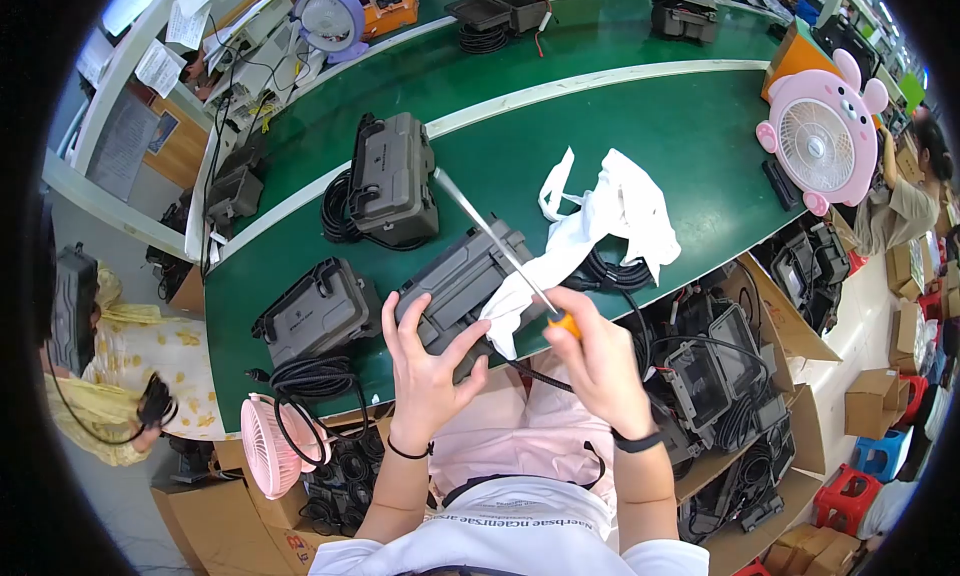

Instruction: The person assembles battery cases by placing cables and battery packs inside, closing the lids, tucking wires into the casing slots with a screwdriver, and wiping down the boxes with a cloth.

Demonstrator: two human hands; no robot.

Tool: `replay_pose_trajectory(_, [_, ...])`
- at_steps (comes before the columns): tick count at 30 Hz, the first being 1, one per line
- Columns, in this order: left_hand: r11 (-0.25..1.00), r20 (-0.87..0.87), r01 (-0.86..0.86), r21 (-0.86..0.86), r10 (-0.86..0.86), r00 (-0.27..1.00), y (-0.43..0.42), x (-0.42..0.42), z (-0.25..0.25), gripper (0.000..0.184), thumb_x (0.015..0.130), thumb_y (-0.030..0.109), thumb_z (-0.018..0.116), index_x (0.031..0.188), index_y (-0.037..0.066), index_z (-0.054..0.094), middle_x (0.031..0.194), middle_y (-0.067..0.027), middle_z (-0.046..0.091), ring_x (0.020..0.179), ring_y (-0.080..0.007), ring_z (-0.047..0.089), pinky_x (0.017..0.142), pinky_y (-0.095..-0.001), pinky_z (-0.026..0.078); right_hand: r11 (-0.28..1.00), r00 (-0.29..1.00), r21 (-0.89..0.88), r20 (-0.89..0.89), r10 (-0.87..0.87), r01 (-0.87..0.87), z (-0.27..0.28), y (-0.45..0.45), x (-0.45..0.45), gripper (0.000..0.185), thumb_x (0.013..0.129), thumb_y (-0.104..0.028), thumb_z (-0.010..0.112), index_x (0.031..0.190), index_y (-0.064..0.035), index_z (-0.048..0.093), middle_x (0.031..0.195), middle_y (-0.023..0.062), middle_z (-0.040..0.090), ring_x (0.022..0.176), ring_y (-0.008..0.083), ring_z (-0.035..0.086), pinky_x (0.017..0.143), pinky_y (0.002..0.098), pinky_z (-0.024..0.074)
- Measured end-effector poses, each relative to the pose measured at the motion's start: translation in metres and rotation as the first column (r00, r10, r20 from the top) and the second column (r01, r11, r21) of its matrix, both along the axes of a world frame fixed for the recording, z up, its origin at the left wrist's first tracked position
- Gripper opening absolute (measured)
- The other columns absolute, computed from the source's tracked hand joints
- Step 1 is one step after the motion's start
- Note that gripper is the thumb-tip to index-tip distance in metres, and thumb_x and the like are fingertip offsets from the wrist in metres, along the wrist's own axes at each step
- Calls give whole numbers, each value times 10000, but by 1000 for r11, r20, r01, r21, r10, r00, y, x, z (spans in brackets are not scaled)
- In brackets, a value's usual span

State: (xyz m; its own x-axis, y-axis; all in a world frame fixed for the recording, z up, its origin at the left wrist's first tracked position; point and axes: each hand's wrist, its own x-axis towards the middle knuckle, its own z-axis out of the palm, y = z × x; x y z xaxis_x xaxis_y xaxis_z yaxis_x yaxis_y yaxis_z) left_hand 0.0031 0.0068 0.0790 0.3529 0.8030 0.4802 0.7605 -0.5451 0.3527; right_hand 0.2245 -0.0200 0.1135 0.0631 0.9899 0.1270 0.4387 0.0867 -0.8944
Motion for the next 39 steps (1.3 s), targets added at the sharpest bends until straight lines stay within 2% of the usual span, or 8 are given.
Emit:
replay_pose_trajectory(1, [1000,3,0,1,0,1000,0,-1,-1,481,675,197,792,1136,316,722,1374,-221,359,1339,-570,250,1075,-651,356,995,992,97,126,-13,1,4,-5,6,300,924,-95,666,1216,-53,616,919,170,682,779,325,690,696,341,541])
replay_pose_trajectory(2, [1000,5,1,7,-1,1000,1,-1,-2,482,674,198,792,1136,316,722,1374,-221,360,1338,-571,252,1073,-649,360,972,960,233,268,-81,17,6,-10,11,321,874,-124,707,1191,-106,661,859,117,670,724,302,673,654,355,533])
replay_pose_trajectory(4, [1000,12,6,17,-6,1000,1,-1,-4,482,673,200,793,1135,316,724,1374,-221,360,1337,-572,254,1069,-646,367,988,768,153,635,-80,-24,28,-31,25,353,829,-167,734,1179,-175,695,788,65,641,652,262,642,593,364,506])
replay_pose_trajectory(7, [999,0,11,32,-11,1000,1,-2,-5,483,671,200,795,1134,316,724,1374,-219,361,1334,-571,258,1063,-642,375,992,652,129,753,-93,-8,30,-56,39,368,801,-188,746,1166,-230,723,714,15,588,594,214,602,549,340,476])
replay_pose_trajectory(21, [997,45,30,74,-33,998,0,-2,-11,452,676,196,825,1092,292,677,1389,-194,370,1329,-576,276,1029,-662,394,977,610,200,784,-114,-75,12,-53,35,415,780,-166,747,1168,-313,737,628,-15,496,489,161,522,465,305,427])
replay_pose_trajectory(30, [996,72,30,85,-36,997,-2,0,-14,419,645,176,841,1014,245,654,1382,-193,392,1335,-573,282,1033,-666,374,973,589,192,804,-80,-130,20,-47,35,426,762,-127,721,1166,-259,749,651,0,498,534,182,532,509,319,452])
replay_pose_trajectory(33, [995,61,34,91,-40,997,-2,-1,-11,389,655,178,841,996,218,658,1373,-192,401,1314,-578,301,1006,-667,410,973,511,139,859,-27,-182,33,-49,32,499,764,-148,703,1254,-241,700,672,-12,454,550,142,511,494,284,428])
replay_pose_trajectory(39, [996,77,18,87,-24,997,-2,0,-12,388,630,171,849,960,196,647,1365,-193,419,1330,-564,306,1023,-659,390,948,224,52,974,21,-315,58,-57,22,599,749,-141,630,1348,-149,643,691,-3,398,583,132,471,494,251,382])
